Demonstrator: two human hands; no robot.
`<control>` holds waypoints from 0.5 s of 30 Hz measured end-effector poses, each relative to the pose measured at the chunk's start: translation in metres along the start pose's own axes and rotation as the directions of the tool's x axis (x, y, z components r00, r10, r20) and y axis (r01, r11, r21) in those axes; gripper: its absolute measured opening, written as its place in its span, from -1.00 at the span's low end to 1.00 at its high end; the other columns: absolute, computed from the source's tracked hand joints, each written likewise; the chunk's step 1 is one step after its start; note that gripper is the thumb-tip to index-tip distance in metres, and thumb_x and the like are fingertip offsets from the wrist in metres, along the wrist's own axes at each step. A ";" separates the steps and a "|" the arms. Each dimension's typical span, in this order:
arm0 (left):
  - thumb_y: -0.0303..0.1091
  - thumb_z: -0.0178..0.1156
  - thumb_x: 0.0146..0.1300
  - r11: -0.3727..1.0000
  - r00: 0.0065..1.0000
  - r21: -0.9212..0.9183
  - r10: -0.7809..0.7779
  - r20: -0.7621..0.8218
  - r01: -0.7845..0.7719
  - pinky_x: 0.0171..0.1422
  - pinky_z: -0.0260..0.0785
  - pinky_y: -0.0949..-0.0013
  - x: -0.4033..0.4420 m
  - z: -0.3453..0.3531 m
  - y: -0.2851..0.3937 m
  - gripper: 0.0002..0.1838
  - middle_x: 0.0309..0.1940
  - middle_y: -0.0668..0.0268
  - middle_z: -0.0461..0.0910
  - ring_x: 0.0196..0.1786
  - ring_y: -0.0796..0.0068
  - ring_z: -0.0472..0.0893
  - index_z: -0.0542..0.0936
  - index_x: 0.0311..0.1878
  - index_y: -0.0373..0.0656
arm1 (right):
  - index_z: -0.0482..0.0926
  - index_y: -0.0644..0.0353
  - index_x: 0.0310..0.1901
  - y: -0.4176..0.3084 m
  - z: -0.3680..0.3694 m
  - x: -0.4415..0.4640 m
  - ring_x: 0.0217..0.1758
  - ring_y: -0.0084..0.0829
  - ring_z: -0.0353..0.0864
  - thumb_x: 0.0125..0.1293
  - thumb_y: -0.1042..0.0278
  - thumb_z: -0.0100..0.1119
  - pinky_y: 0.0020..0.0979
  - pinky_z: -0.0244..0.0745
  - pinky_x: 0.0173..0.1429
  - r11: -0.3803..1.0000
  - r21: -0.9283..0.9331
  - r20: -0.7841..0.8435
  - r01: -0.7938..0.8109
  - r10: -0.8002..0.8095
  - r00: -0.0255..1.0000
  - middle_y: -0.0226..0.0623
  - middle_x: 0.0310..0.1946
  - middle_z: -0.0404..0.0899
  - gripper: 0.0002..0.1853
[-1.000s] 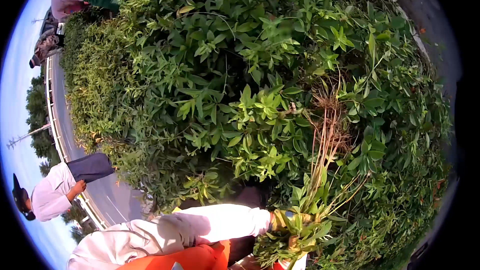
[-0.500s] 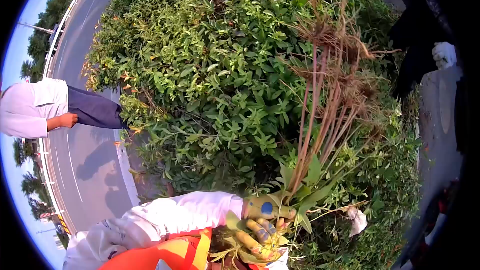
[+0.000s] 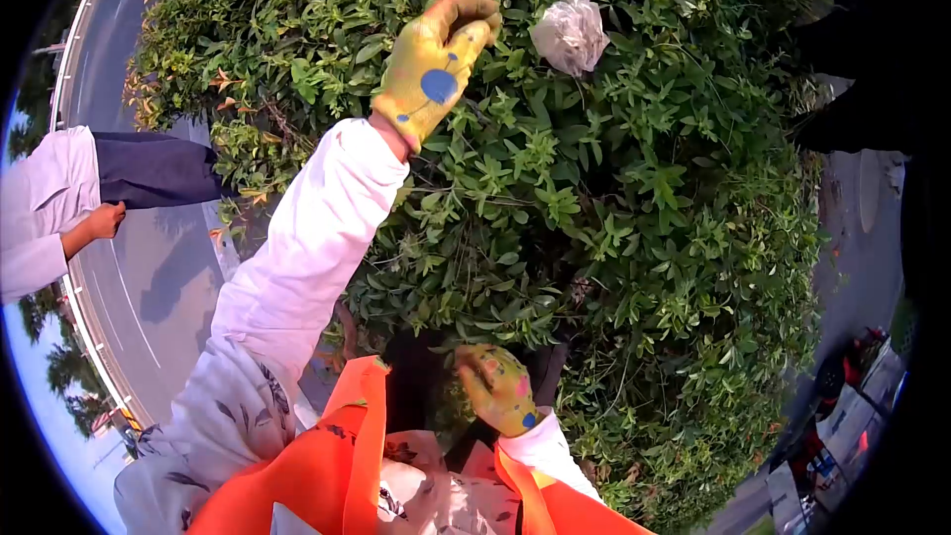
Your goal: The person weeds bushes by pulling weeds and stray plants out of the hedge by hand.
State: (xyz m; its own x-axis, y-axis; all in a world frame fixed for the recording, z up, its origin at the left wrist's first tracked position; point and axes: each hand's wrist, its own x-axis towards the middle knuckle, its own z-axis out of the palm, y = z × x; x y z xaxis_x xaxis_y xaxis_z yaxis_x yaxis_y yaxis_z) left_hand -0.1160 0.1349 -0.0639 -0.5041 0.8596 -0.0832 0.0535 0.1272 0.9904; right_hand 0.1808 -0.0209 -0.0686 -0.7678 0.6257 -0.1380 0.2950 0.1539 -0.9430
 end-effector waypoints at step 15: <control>-0.13 0.26 0.11 0.679 0.963 0.727 -0.251 0.103 0.099 0.08 0.41 0.21 -0.042 0.075 -0.135 -0.51 0.01 0.09 0.51 -0.02 0.07 0.56 0.47 0.12 0.00 | 0.58 -0.06 0.00 0.358 -0.007 0.207 -0.33 -0.32 0.60 0.15 0.48 0.02 -0.29 0.45 -0.17 0.534 -0.776 0.165 0.337 -0.344 0.924 -0.35 -0.48 0.60 -0.63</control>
State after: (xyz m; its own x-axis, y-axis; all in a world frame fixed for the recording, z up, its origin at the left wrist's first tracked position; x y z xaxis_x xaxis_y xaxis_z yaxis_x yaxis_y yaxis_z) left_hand -0.0373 0.1186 -0.2020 -0.4095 0.8467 -0.3398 0.6135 0.5312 0.5843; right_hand 0.1316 0.1687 -0.4328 -0.9051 0.3990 0.1466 0.3397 0.8862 -0.3149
